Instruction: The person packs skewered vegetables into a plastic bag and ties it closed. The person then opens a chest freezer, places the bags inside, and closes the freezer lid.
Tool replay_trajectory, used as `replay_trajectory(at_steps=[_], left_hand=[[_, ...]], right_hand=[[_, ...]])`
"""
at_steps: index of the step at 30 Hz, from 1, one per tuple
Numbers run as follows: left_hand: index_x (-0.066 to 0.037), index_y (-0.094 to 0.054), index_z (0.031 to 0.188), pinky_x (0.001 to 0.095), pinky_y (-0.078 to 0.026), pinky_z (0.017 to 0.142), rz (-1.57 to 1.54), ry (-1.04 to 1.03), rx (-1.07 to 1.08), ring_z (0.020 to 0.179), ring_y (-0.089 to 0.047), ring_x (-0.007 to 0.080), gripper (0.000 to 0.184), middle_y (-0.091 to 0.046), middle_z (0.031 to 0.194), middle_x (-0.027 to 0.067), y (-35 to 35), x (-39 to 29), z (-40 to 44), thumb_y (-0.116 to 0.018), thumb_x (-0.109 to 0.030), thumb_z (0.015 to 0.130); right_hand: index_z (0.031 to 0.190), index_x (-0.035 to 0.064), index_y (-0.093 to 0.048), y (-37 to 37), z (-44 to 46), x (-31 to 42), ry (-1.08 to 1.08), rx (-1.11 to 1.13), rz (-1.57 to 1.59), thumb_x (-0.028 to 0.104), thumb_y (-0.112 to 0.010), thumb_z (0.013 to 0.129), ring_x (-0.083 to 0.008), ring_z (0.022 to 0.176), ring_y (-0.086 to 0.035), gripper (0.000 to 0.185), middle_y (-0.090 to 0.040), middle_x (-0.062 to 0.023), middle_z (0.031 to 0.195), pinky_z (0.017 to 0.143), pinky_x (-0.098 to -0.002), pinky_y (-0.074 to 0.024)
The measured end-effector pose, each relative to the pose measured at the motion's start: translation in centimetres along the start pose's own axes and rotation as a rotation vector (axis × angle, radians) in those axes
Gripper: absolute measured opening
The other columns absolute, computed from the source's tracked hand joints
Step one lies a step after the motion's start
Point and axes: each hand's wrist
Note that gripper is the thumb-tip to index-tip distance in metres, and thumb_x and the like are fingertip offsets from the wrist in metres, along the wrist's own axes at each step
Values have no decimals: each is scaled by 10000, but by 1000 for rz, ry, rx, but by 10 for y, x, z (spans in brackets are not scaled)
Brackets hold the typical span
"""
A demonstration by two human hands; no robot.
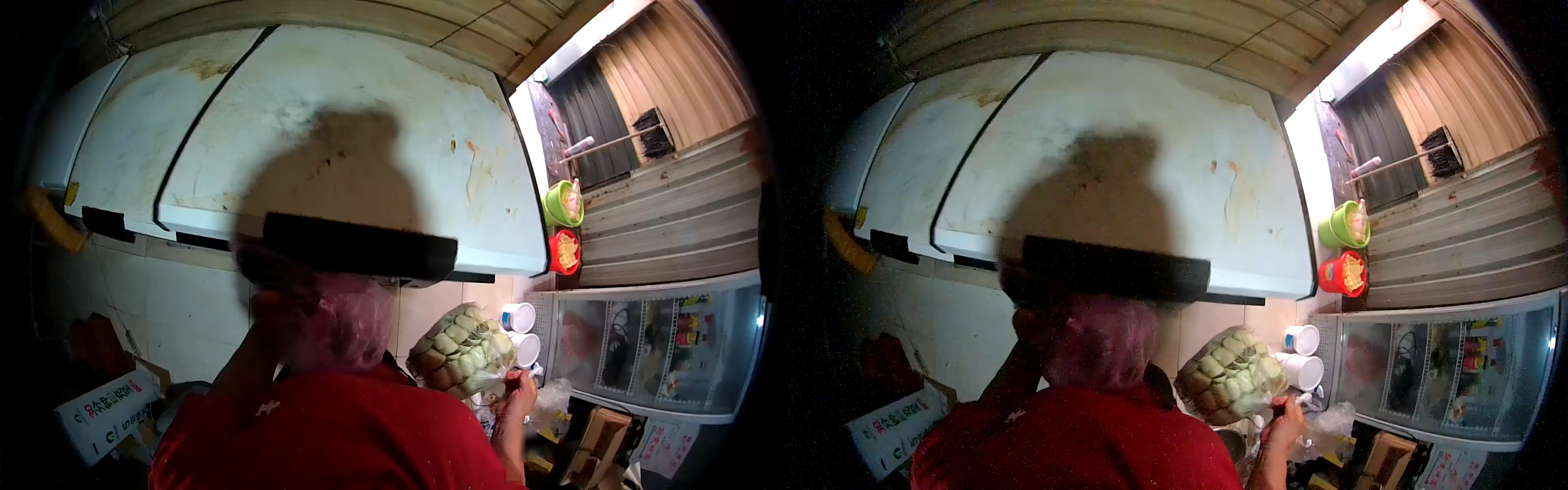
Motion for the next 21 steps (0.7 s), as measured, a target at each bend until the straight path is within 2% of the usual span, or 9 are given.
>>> replay_trajectory(at_steps=[3, 8, 11, 13, 14, 15, 17, 19, 21], left_hand=[[9, -556, 1030, 429, -489, 834, -21, -96, 115, 858, -601, 319, 423, -622, 978, 163, -43, -27, 6, -593, -228, 682], [24, -532, 1076, 431, -501, 836, -13, -264, 350, 886, -608, 316, 456, -611, 1011, 173, -115, -78, 0, -603, -174, 671], [33, -517, 1104, 433, -509, 837, 19, -299, 440, 902, -613, 314, 481, -605, 1030, 179, -127, -98, -4, -610, -142, 665], [35, -462, 1179, 442, -534, 825, 68, -248, 445, 924, -622, 323, 585, -593, 1041, 199, -122, -110, -3, -619, -89, 629], [34, -453, 1184, 423, -559, 765, 60, -207, 426, 861, -638, 315, 579, -591, 1043, 203, -129, -115, -1, -610, -99, 642], [42, -507, 1131, 412, -567, 704, 65, -235, 402, 821, -647, 295, 502, -613, 979, 192, -137, -119, 4, -599, -94, 657], [36, -581, 1031, 403, -564, 671, 163, -252, 304, 776, -652, 274, 380, -634, 884, 168, -125, -138, 17, -595, -91, 673], [23, -621, 943, 374, -559, 666, 255, -478, 191, 713, -652, 259, 285, -646, 824, 126, -76, -135, 34, -623, -128, 701], [-2, -606, 947, 365, -558, 698, 334, -453, 236, 795, -649, 273, 279, -643, 899, 151, -94, -167, 31, -650, -104, 691]], right_hand=[[736, 55, -524, -9, 1, 13, -37, -38, -26, 182, -544, 923, -151, 632, -527, 226, -533, -34, 690, 645, -285, -445], [746, 47, -537, -18, -10, 22, 31, -52, -7, 176, -531, 931, -141, 654, -529, 226, -551, -41, 698, 668, -274, -444], [738, 34, -547, -15, -19, 15, 57, -34, -1, 175, -529, 930, -134, 664, -519, 239, -570, -49, 700, 682, -280, -440], [730, 22, -556, -13, -24, 16, 102, -55, -114, 172, -525, 932, -145, 665, -520, 254, -589, -63, 719, 708, -289, -434], [725, 10, -561, -9, -22, 17, 120, -34, -87, 162, -513, 936, -158, 673, -530, 264, -600, -77, 732, 730, -295, -427], [725, 10, -561, -9, -20, 22, 111, -31, -86, 162, -513, 936, -158, 673, -530, 264, -600, -77, 732, 730, -295, -427], [732, 4, -564, -14, -22, 21, 182, -53, -89, 162, -506, 939, -166, 681, -537, 267, -600, -86, 730, 728, -297, -429], [733, 2, -571, -4, -17, -16, 209, -32, -38, 144, -502, 938, -167, 692, -546, 259, -607, -98, 733, 718, -300, -439], [740, 5, -579, -9, -22, -7, 280, 45, -79, 135, -503, 935, -167, 693, -548, 246, -610, -101, 739, 710, -301, -446]])
Point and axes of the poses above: each hand's wrist, its own z-axis towards the middle knuckle, its own y-axis out of the back of the hand, x = y × z
